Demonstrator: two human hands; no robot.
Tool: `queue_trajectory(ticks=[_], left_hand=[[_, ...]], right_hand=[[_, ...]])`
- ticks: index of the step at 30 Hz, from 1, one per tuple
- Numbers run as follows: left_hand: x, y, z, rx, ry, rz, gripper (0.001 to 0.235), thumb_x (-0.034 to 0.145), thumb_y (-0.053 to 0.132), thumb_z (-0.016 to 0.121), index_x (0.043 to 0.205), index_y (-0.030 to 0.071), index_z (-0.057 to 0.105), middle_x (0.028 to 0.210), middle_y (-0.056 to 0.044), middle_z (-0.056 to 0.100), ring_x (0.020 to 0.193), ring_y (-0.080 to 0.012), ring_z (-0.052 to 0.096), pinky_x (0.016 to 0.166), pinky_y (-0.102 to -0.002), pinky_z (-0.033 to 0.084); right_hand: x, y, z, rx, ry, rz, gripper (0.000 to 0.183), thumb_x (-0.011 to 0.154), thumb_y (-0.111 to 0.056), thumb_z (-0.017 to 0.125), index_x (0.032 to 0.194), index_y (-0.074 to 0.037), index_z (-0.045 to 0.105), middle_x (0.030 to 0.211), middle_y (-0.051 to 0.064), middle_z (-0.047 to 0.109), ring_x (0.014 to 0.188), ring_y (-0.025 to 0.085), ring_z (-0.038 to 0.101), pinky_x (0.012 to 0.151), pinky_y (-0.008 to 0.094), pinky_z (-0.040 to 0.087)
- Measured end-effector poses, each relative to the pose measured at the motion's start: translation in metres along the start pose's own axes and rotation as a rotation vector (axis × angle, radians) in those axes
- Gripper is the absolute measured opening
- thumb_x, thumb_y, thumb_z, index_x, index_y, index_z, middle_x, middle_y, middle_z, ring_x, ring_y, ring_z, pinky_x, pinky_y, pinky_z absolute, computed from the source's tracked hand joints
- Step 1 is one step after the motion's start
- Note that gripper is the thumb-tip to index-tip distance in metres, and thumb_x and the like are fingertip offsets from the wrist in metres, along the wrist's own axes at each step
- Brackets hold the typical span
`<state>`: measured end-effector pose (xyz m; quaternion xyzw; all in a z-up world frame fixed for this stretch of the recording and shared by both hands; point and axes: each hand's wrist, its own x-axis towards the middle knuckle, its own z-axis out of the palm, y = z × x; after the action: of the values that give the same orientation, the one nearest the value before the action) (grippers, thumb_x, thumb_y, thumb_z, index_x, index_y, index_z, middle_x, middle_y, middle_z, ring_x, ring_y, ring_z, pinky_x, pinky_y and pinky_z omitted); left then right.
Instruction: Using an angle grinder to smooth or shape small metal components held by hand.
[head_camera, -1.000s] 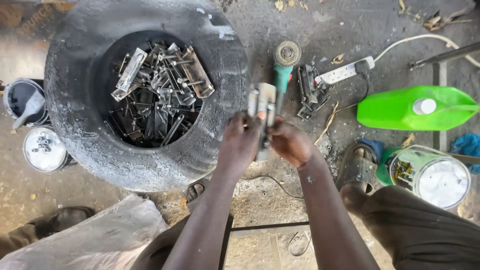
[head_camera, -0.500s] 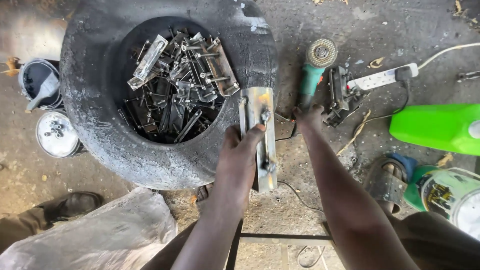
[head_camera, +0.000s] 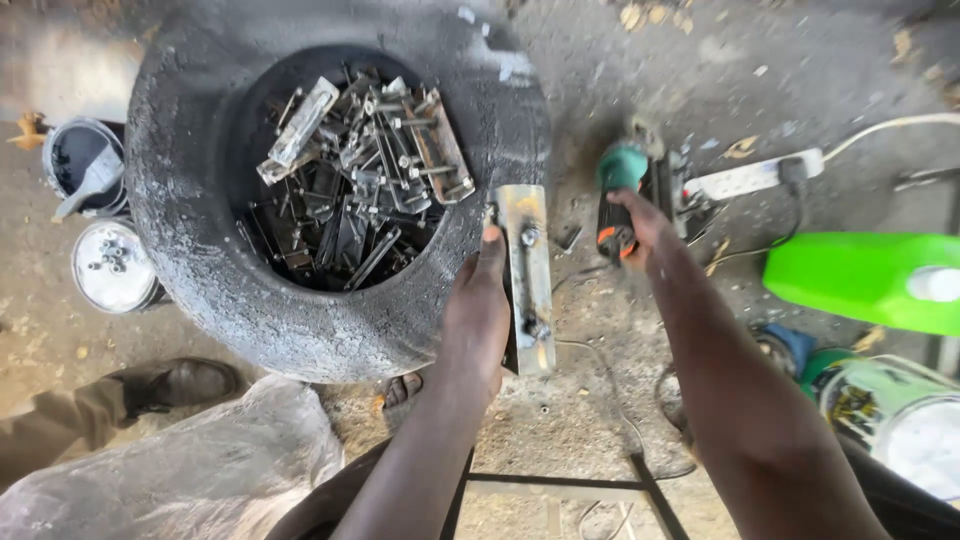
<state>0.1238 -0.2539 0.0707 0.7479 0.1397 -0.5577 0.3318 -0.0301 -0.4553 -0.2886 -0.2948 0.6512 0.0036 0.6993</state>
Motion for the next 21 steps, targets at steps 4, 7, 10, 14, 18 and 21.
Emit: queue_trajectory(ticks=[4, 7, 10, 14, 18, 21], left_hand=[[0.009, 0.001, 0.005, -0.058, -0.068, 0.112, 0.074, 0.096, 0.059, 0.027, 0.159, 0.02, 0.033, 0.167, -0.008, 0.031, 0.153, -0.0322, 0.03, 0.126, -0.057, 0.019], [0.012, 0.002, 0.008, -0.279, -0.271, 0.218, 0.058, 0.105, 0.044, 0.029, 0.142, 0.01, 0.058, 0.144, -0.018, 0.064, 0.134, -0.0361, 0.062, 0.109, -0.047, 0.053], [0.007, 0.005, 0.005, -0.347, -0.309, 0.312, 0.058, 0.104, 0.046, 0.031, 0.135, 0.01, 0.063, 0.138, -0.017, 0.068, 0.13, -0.0339, 0.065, 0.11, -0.046, 0.051], [0.007, 0.009, 0.004, -0.381, -0.3, 0.349, 0.066, 0.099, 0.051, 0.031, 0.155, 0.018, 0.043, 0.158, -0.015, 0.048, 0.147, -0.033, 0.044, 0.123, -0.046, 0.031], [0.025, 0.004, 0.008, -0.457, -0.331, 0.385, 0.072, 0.095, 0.054, 0.036, 0.154, 0.013, 0.043, 0.158, -0.018, 0.047, 0.147, -0.0347, 0.045, 0.123, -0.049, 0.032], [0.008, 0.008, 0.004, -0.262, -0.233, 0.381, 0.089, 0.084, 0.067, 0.031, 0.161, 0.023, 0.025, 0.172, -0.007, 0.012, 0.158, -0.0302, 0.013, 0.127, -0.056, 0.007]], right_hand=[[-0.091, 0.012, -0.012, 0.217, -0.141, -0.223, 0.03, 0.092, -0.031, 0.066, 0.113, -0.012, 0.056, 0.081, 0.006, 0.056, 0.061, 0.016, 0.059, 0.048, 0.029, 0.052], [-0.16, 0.005, -0.027, 0.479, -0.207, -0.406, 0.041, 0.092, -0.011, 0.064, 0.128, -0.002, 0.048, 0.111, 0.025, 0.065, 0.106, 0.034, 0.072, 0.087, 0.05, 0.063], [-0.247, -0.019, -0.043, 0.311, -0.111, -0.789, 0.05, 0.08, -0.006, 0.074, 0.125, -0.005, 0.054, 0.105, 0.014, 0.069, 0.091, 0.031, 0.076, 0.068, 0.039, 0.064], [-0.382, -0.057, -0.072, 0.277, -0.312, -0.968, 0.08, 0.071, -0.036, 0.087, 0.136, -0.005, 0.052, 0.125, 0.012, 0.069, 0.102, 0.036, 0.073, 0.081, 0.044, 0.062], [-0.464, -0.083, -0.069, 0.248, -0.731, -1.034, 0.068, 0.091, -0.044, 0.099, 0.136, -0.006, 0.063, 0.103, 0.01, 0.074, 0.078, 0.024, 0.07, 0.071, 0.038, 0.058], [-0.448, -0.063, -0.056, 0.497, -0.803, -0.847, 0.068, 0.088, -0.038, 0.099, 0.127, -0.001, 0.059, 0.1, 0.005, 0.069, 0.08, 0.015, 0.062, 0.057, 0.028, 0.043]])
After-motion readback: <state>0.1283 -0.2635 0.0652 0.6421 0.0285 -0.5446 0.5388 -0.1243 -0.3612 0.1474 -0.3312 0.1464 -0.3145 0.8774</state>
